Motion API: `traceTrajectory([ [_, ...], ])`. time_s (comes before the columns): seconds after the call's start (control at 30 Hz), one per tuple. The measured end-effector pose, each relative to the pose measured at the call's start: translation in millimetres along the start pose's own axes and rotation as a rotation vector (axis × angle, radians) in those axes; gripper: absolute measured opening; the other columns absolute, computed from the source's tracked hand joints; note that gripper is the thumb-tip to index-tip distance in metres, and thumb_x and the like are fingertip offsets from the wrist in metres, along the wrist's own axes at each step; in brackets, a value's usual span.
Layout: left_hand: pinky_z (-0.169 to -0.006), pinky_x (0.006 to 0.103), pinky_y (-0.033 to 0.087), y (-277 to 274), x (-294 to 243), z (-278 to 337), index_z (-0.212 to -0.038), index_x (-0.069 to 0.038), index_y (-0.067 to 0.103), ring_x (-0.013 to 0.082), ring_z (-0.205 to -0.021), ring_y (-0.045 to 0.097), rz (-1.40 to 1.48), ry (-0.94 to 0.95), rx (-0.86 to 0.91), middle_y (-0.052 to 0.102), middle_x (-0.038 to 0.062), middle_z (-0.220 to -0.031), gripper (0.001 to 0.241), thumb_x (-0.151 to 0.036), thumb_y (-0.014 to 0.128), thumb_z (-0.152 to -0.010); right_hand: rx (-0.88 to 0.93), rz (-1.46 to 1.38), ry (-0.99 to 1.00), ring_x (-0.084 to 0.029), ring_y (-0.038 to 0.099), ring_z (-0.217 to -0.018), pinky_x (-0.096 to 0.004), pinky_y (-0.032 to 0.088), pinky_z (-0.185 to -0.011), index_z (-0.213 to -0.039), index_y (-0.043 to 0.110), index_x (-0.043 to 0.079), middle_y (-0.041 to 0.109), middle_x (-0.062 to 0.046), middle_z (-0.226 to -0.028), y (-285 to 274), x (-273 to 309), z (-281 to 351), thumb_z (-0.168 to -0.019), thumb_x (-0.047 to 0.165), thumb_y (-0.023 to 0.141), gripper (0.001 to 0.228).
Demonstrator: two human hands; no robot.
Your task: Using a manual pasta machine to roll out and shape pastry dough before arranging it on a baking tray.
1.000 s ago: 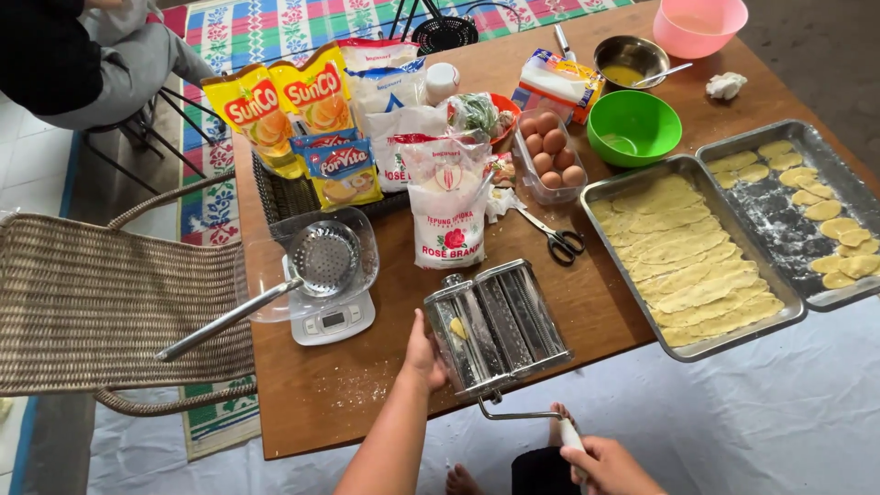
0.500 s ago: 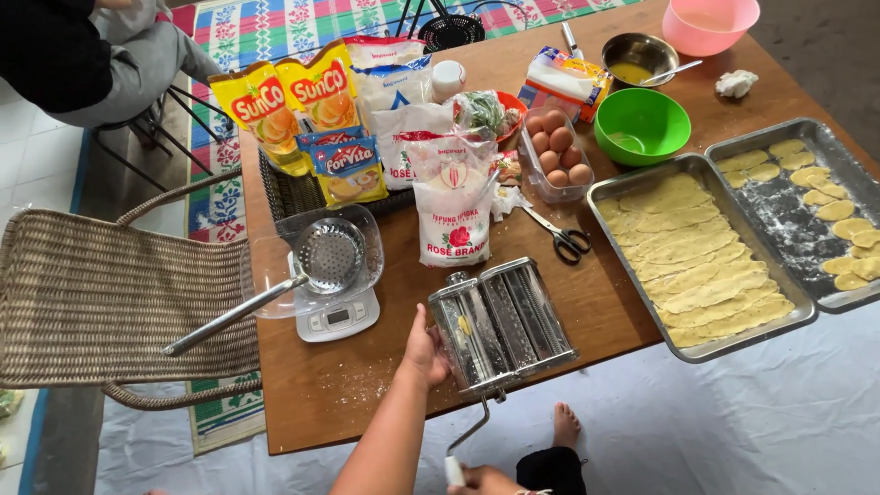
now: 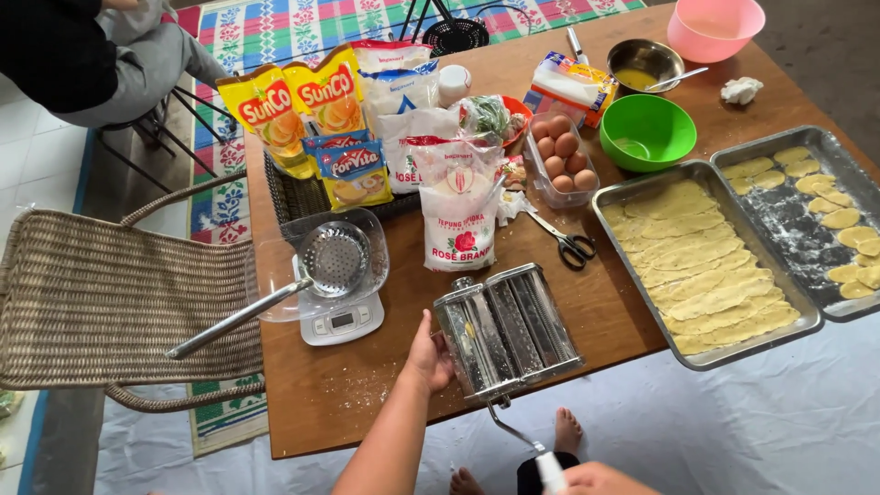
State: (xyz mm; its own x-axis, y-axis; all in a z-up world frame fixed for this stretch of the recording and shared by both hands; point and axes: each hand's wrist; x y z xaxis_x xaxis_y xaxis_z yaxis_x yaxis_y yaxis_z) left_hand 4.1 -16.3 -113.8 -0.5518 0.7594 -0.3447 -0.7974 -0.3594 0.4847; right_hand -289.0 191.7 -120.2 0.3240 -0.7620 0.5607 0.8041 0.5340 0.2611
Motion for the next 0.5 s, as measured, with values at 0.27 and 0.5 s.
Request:
traceTrajectory([
  [0.27,-0.085,0.0418,0.057,1.0,0.3,2.4,-0.096,-0.013,0.064,0.0269,-0.085,0.066,0.023,-0.003,-0.009,0.068,0.011,-0.091,0.064,-0.074,0.045,-0.096,-0.184,-0.12,0.079,-0.009,0.047,-0.048,-0.019,0.033,-0.048,-0.106,0.081,-0.002,0.074,-0.008,-0.075,-17.8,43.1,43.4,-0.096,0.023,0.074,0.028],
  [0.5,-0.07,0.0358,0.057,0.2,0.0,4.4,-0.086,-0.016,0.066,0.0205,-0.069,0.064,0.0,0.023,0.007,0.066,0.003,-0.074,0.061,-0.073,0.046,-0.098,-0.961,0.579,0.098,-0.021,0.002,-0.159,-0.033,0.004,-0.129,-0.162,-0.004,0.006,0.001,-0.012,-0.171,-29.6,-127.7,-215.8,-0.037,0.065,0.112,0.18],
])
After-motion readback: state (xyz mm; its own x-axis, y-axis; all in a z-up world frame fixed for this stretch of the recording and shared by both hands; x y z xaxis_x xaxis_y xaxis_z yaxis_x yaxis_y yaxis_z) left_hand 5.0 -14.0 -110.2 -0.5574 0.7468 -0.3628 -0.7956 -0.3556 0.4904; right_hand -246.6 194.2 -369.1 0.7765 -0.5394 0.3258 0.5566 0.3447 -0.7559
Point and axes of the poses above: each hand's wrist, its own z-axis away from the middle knuckle, its own y-axis out of the palm, x = y × z
